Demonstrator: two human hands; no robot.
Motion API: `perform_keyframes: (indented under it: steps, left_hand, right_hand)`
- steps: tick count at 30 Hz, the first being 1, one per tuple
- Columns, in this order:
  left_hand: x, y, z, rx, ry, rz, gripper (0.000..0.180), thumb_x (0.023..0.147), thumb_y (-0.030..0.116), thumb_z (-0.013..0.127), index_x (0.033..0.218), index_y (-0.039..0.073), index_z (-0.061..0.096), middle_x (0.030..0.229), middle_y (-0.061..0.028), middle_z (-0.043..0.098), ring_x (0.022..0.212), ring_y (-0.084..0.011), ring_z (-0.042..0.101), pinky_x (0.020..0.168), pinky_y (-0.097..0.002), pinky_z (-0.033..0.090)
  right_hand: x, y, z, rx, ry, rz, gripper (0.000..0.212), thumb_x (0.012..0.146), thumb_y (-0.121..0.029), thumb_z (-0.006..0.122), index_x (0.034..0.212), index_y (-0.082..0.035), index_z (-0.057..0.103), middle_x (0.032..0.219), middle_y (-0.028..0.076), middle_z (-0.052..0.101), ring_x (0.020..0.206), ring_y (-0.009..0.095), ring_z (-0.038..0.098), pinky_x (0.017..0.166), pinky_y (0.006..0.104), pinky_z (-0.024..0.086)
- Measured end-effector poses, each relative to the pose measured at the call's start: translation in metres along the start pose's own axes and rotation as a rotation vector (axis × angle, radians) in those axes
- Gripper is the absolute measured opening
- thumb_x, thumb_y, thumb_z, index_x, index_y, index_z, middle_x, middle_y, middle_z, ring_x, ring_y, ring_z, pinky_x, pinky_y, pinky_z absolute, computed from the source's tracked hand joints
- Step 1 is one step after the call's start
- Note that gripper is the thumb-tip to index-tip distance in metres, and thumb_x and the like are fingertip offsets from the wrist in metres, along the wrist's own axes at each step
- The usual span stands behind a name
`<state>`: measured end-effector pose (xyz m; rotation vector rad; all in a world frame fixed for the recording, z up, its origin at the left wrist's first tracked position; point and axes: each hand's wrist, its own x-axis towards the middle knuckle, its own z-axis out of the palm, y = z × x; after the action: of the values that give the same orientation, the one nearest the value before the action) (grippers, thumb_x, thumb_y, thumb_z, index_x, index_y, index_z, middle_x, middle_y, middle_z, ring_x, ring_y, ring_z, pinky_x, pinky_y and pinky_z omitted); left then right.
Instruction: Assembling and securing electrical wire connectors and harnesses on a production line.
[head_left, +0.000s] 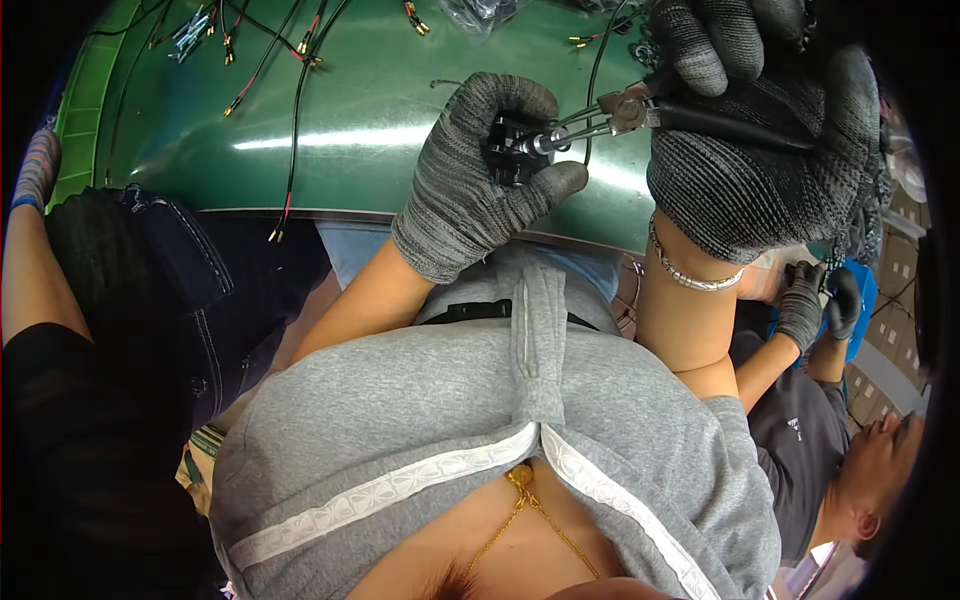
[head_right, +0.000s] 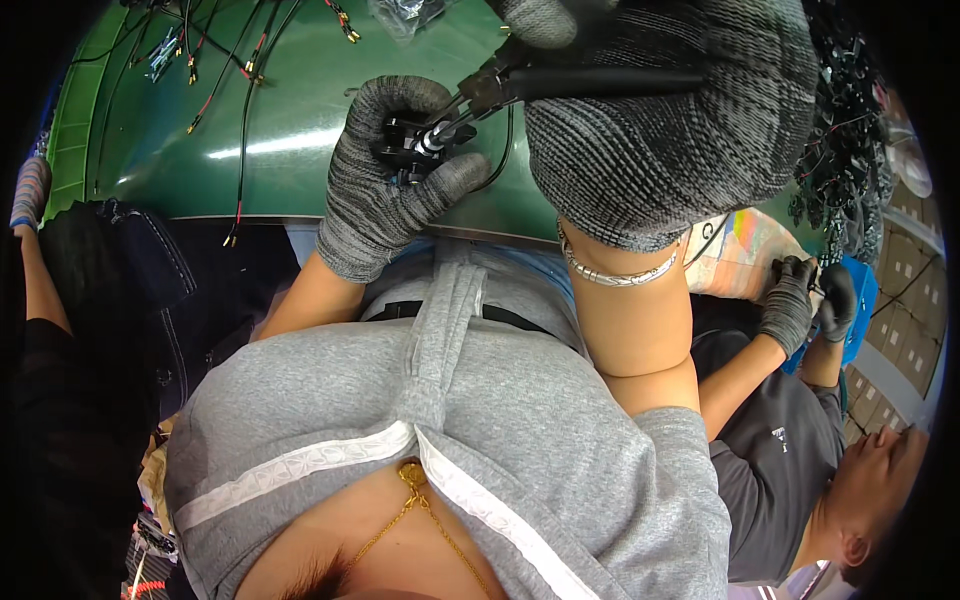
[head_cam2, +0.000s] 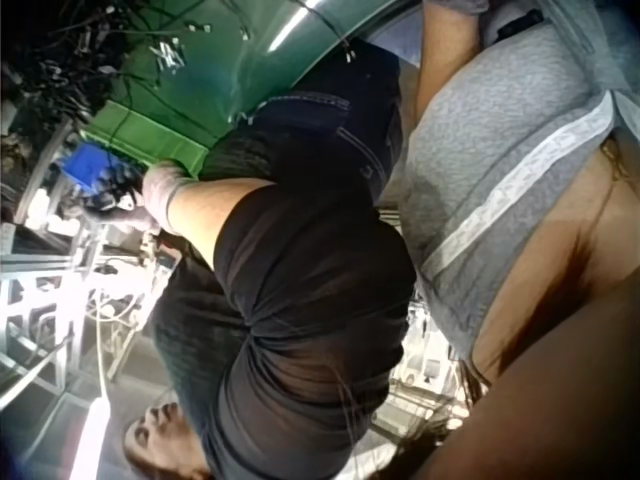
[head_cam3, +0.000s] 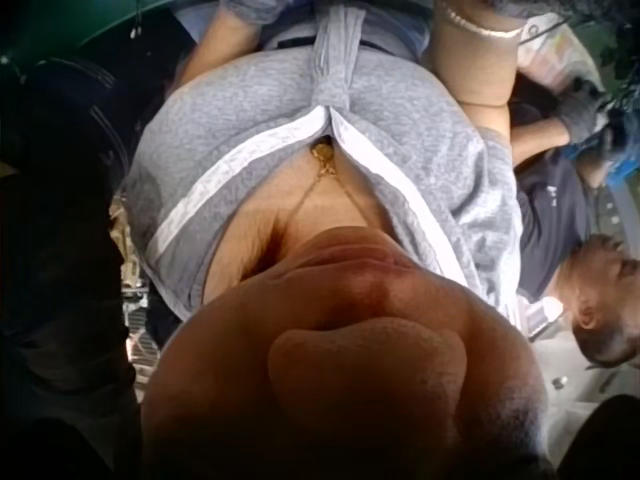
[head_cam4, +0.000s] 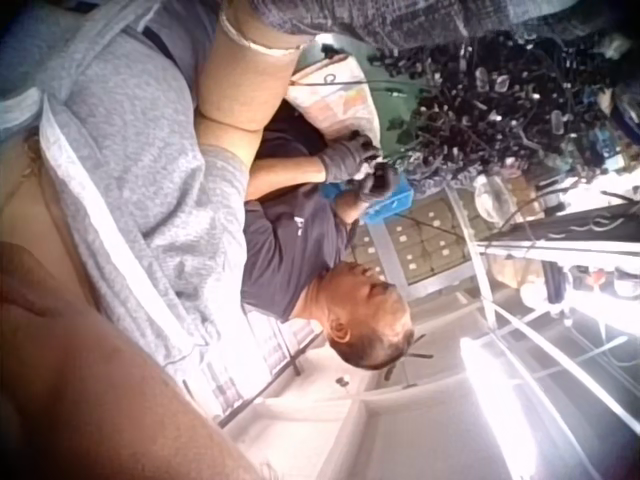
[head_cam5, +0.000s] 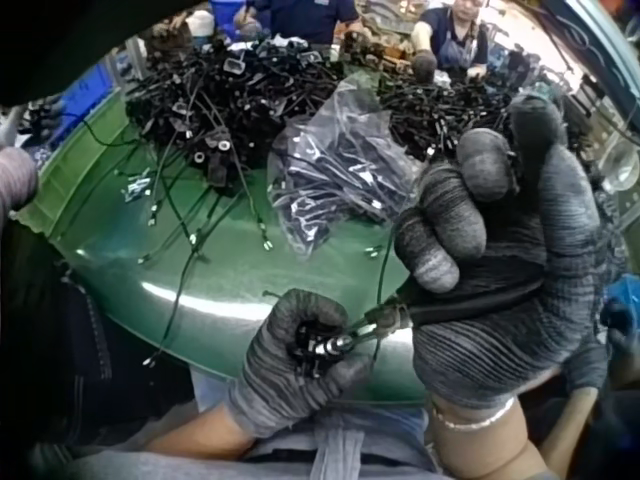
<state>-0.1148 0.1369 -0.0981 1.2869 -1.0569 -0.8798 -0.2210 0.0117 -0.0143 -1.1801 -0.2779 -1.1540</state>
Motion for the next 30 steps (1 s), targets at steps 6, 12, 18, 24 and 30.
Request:
perform_keyframes:
  steps: [6,12,18,24,30]
  left_hand:
    - [0.000,0.002,0.009,-0.032,0.072,0.038,0.058,0.067,0.015,0.087,0.111,0.009,0.051,0.102,-0.0047,0.060,0.095,-0.0138,0.062,0.083,-0.0292,0.054]
    - [0.001,-0.002,0.006,-0.015,0.229,0.183,0.051,0.068,0.018,0.086,0.103,0.009,0.051,0.084,-0.0030,0.058,0.074,-0.0119,0.061,0.068,-0.0272,0.054]
    - [-0.002,0.004,0.013,-0.177,0.318,0.157,0.044,0.069,0.018,0.085,0.098,0.008,0.054,0.082,-0.0038,0.059,0.072,-0.0140,0.062,0.066,-0.0279,0.054]
    - [-0.004,-0.002,0.014,-0.068,0.316,0.238,0.043,0.072,0.020,0.082,0.104,0.007,0.056,0.086,-0.0047,0.061,0.073,-0.0169,0.063,0.066,-0.0301,0.053]
    - [-0.013,-0.017,0.023,-0.075,0.369,0.140,0.043,0.074,0.021,0.080,0.107,0.005,0.057,0.098,-0.0089,0.061,0.084,-0.0180,0.064,0.074,-0.0302,0.054]
  right_hand:
    - [-0.001,0.004,0.003,-0.004,0.015,0.041,0.028,0.093,-0.017,0.056,0.118,-0.005,0.055,0.090,0.007,0.056,0.069,0.013,0.053,0.057,0.0250,0.050]
    - [0.001,0.013,0.007,0.020,0.023,0.068,0.028,0.093,-0.017,0.056,0.118,-0.004,0.055,0.090,0.008,0.056,0.069,0.013,0.054,0.057,0.0254,0.050]
    - [0.002,0.012,0.011,-0.006,0.022,0.099,0.027,0.093,-0.017,0.056,0.118,-0.004,0.055,0.090,0.008,0.056,0.069,0.014,0.054,0.058,0.0258,0.051]
    - [0.005,0.018,0.012,0.014,0.032,0.122,0.027,0.093,-0.017,0.055,0.118,-0.004,0.055,0.091,0.008,0.056,0.070,0.014,0.054,0.058,0.0262,0.051]
    - [0.004,0.016,0.015,0.023,0.022,0.143,0.027,0.094,-0.017,0.055,0.118,-0.004,0.054,0.091,0.009,0.056,0.070,0.014,0.054,0.058,0.0266,0.051]
